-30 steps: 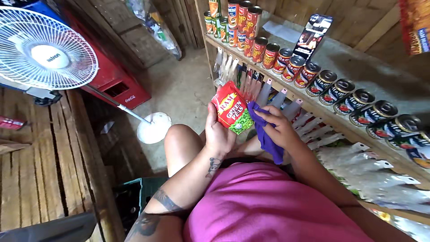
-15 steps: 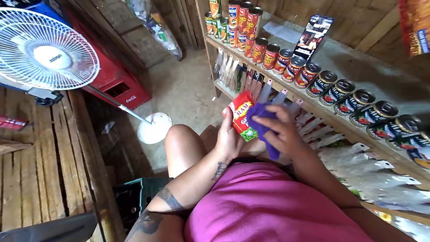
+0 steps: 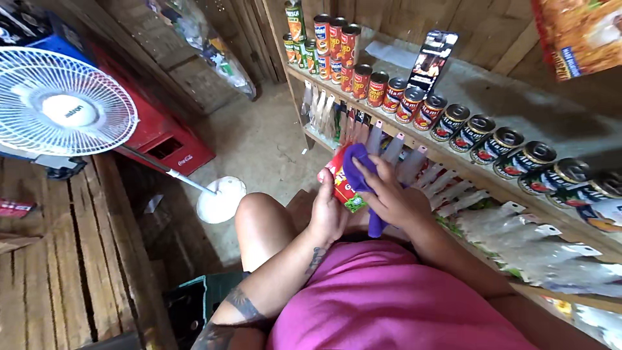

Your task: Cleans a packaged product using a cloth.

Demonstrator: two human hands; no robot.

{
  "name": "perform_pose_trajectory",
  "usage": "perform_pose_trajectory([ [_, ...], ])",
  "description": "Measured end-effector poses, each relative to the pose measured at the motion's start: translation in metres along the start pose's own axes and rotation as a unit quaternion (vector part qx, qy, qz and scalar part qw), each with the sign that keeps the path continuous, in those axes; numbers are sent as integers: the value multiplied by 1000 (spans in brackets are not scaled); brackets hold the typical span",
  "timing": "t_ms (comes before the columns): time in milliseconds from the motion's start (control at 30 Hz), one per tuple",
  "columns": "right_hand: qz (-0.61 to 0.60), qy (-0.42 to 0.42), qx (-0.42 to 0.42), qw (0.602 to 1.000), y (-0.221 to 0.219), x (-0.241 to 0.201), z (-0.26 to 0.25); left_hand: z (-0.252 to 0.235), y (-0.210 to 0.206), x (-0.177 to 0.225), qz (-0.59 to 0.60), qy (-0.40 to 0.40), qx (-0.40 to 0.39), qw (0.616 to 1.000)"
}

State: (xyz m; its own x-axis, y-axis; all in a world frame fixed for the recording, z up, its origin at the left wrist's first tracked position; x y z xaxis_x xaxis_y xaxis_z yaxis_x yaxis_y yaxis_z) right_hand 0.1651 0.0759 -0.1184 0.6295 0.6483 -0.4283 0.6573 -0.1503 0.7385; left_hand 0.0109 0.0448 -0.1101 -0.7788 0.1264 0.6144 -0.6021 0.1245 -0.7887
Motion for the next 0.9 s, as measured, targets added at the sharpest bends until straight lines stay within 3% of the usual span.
perform_pose_trajectory([
  [167,-89,-98,-38,990,6,7,1,2,3,5,-57,20,-10,998],
  [333,-262,-135,19,956,18,9,-3,4,5,3,-150,41,-74,985],
  [500,-261,-156,22,952,30,7,0,-4,4,17,-269,-48,-140,952],
  [667,-255,-127,94,954,30,12,1,2,42,70,-505,-125,-139,843],
  [700,-258,-142,106,950,32,11,0,7,62,82,-576,-136,-116,798],
  [800,-268,-174,146,936,34,10,1,36,147,103,-779,-121,-1,615],
  [867,-273,-178,165,931,34,10,0,73,196,105,-805,-103,61,581],
  [900,-274,-177,171,930,34,10,0,95,212,101,-791,-116,78,596],
])
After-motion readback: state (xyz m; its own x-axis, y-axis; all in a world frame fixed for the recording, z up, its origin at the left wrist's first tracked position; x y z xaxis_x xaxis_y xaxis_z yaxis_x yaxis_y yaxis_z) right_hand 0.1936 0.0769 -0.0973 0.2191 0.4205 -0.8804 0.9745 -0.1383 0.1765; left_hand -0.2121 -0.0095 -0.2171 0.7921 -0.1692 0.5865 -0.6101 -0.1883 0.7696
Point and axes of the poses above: each hand's wrist, its own z-axis away from the middle knuckle, its own y-axis out of the back of the hand, x = y × z, the point moved 1 cm from there along -z, towards the middle knuckle, and after that the axes turned 12 degrees about z, right-handed, at the moved point
